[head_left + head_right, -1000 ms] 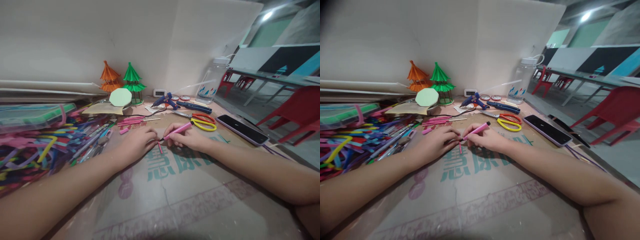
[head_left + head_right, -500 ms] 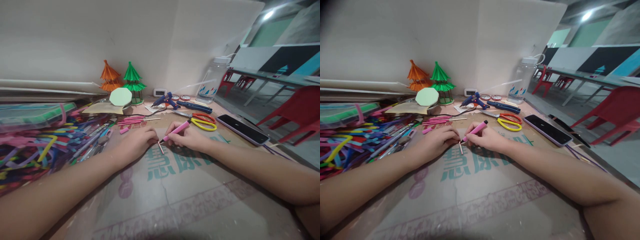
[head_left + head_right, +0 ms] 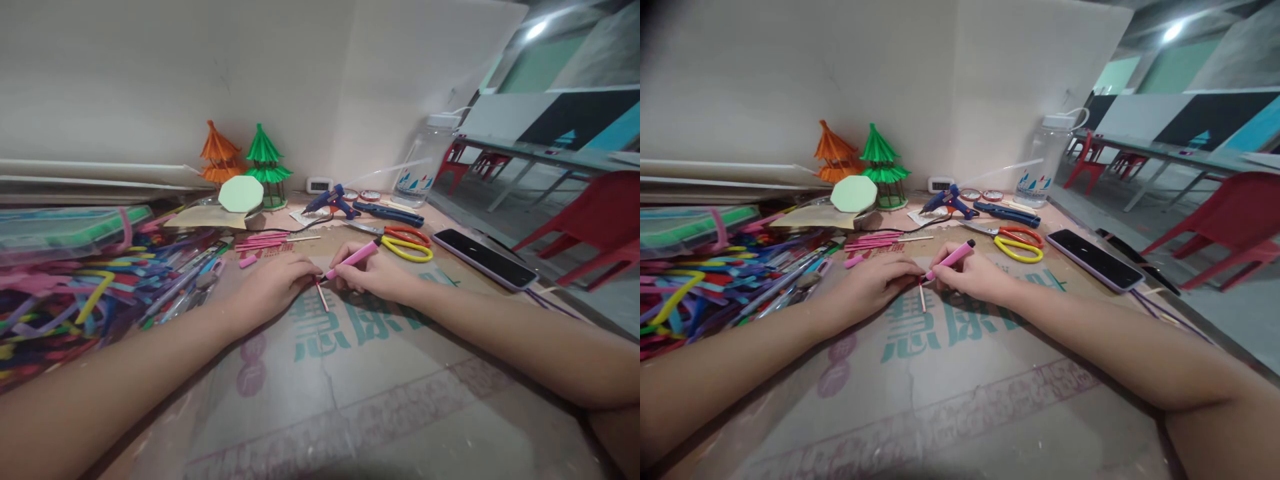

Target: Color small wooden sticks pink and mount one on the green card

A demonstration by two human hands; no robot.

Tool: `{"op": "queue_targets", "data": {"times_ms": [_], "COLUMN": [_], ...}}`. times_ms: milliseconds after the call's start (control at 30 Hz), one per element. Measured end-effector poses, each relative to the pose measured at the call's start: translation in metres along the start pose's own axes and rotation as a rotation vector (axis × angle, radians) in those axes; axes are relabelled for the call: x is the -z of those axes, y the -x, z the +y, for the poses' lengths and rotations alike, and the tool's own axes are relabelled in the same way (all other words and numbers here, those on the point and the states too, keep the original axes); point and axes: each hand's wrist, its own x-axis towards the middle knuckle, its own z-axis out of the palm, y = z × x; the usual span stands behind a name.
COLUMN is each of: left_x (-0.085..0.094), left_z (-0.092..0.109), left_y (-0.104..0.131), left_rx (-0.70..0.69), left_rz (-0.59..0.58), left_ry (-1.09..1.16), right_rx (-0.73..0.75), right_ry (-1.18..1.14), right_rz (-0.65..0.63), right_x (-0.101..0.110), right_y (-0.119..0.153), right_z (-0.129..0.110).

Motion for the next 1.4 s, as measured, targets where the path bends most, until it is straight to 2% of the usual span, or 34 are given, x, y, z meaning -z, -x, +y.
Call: {"op": "queue_targets", "data": {"times_ms": [533, 833, 1400], "left_x": [0.001, 0.003, 0.002], "left_z": [-0.001, -0.001, -0.001], "left_y": [-0.001, 0.000, -0.001], "left_rx": [-0.050, -0.023, -0.040], "left_rz": [-0.039, -0.058, -0.043], "left_ry": [-0.014, -0.007, -0.014], "right_rx": [0.015, -0.004, -0.018], "right_ry": [0.036, 0.032, -0.058], "right_rz": [-0.023, -0.091, -0.225], "right_x": [0.000, 0.001, 0.004], "right_y": [0.001, 0.005, 0.006], "right_z": [-0.002, -0.013, -0.011]}}
